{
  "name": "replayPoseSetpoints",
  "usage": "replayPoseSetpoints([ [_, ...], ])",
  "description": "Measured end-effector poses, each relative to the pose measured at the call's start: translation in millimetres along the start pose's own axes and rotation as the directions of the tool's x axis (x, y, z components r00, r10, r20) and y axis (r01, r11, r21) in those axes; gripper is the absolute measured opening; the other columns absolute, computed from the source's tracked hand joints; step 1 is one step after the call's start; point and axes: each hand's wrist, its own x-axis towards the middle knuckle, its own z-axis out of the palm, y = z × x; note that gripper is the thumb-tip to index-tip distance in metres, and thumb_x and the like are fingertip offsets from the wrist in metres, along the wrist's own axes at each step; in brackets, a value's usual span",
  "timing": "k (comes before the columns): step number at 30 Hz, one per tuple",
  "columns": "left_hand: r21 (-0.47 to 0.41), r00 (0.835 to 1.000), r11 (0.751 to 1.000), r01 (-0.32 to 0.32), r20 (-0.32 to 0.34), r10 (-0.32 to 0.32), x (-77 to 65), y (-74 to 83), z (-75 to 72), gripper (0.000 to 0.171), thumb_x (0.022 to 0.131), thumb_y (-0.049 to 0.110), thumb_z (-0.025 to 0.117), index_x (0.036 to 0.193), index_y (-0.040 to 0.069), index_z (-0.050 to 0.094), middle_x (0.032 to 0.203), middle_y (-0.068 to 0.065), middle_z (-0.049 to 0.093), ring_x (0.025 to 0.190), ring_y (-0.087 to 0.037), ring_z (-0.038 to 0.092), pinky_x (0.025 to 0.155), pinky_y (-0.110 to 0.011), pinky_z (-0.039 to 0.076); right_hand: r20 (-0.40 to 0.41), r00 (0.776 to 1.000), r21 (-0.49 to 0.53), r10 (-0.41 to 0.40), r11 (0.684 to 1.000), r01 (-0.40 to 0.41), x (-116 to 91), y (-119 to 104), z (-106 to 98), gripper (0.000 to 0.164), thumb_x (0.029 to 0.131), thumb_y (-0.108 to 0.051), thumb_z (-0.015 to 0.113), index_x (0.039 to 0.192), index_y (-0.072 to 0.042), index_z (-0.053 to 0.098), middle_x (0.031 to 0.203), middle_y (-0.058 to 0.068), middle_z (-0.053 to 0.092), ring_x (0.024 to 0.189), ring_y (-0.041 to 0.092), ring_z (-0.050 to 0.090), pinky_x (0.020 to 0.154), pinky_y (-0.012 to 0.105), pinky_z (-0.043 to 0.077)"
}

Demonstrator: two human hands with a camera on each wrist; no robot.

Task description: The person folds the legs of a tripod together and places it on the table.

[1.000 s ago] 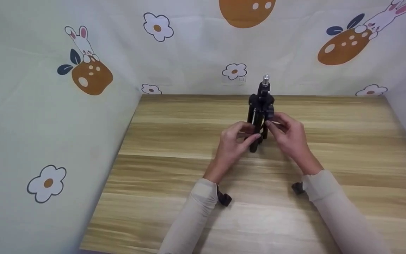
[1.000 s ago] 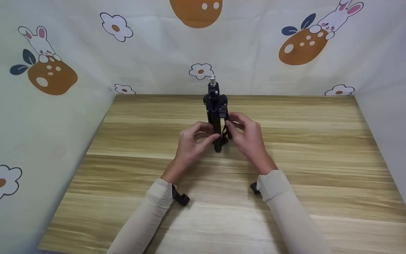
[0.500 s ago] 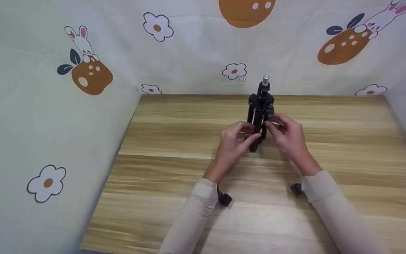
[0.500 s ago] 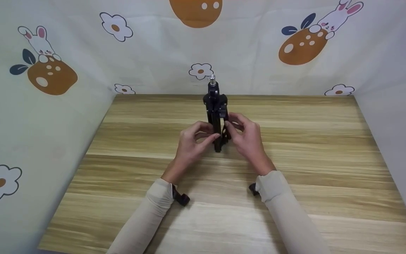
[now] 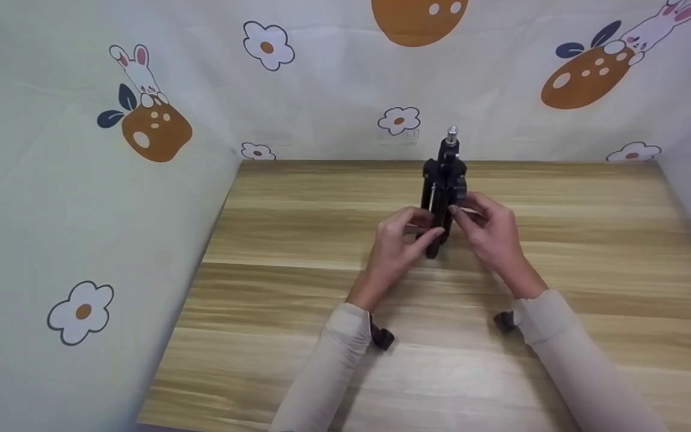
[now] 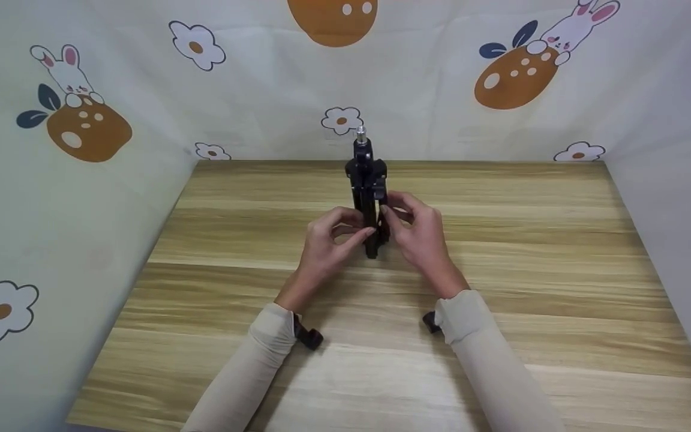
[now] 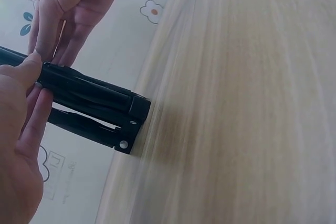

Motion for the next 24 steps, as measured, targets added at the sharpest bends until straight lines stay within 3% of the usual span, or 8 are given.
replayPoseSetpoints([
  [6, 0.007, 1.000, 1.000, -0.017, 0.005, 0.017, 0.3, 0.1, -0.7, 0.025, 0.099, 0.022, 0.082, 0.113, 0.003, 0.073, 0.110, -0.010, 0.079, 0.099, -0.011, 0.079, 0.089, -0.018, 0.067, -0.015, 1.000, 0.036, -0.007, 0.999, 0.007, -0.3, -0.4, 3.5, 0.018, 0.101, -0.003, 0.075, 0.119, 0.000, 0.078, 0.116, 0.014, 0.081, 0.116, 0.026, 0.079, 0.098, 0.025, 0.066],
  [16, -0.001, 1.000, 1.000, -0.006, 0.012, 0.006, 0.2, -1.1, -0.1, 0.024, 0.098, 0.021, 0.082, 0.112, 0.003, 0.073, 0.109, -0.010, 0.079, 0.099, -0.013, 0.079, 0.089, -0.018, 0.067, -0.018, 0.999, 0.062, 0.026, 0.998, -0.025, -1.7, 0.7, 4.2, 0.020, 0.102, -0.006, 0.075, 0.121, 0.001, 0.077, 0.118, 0.014, 0.081, 0.115, 0.009, 0.077, 0.099, 0.024, 0.065],
  [24, -0.010, 1.000, 1.000, 0.006, 0.028, -0.006, -1.0, -0.4, -1.8, 0.023, 0.098, 0.019, 0.083, 0.110, 0.003, 0.072, 0.109, -0.010, 0.079, 0.098, -0.012, 0.079, 0.088, -0.020, 0.068, -0.008, 1.000, 0.081, 0.029, 0.996, -0.029, -1.8, 3.8, 4.0, 0.020, 0.101, -0.007, 0.076, 0.120, 0.001, 0.077, 0.119, 0.018, 0.079, 0.115, 0.007, 0.076, 0.099, 0.024, 0.066],
])
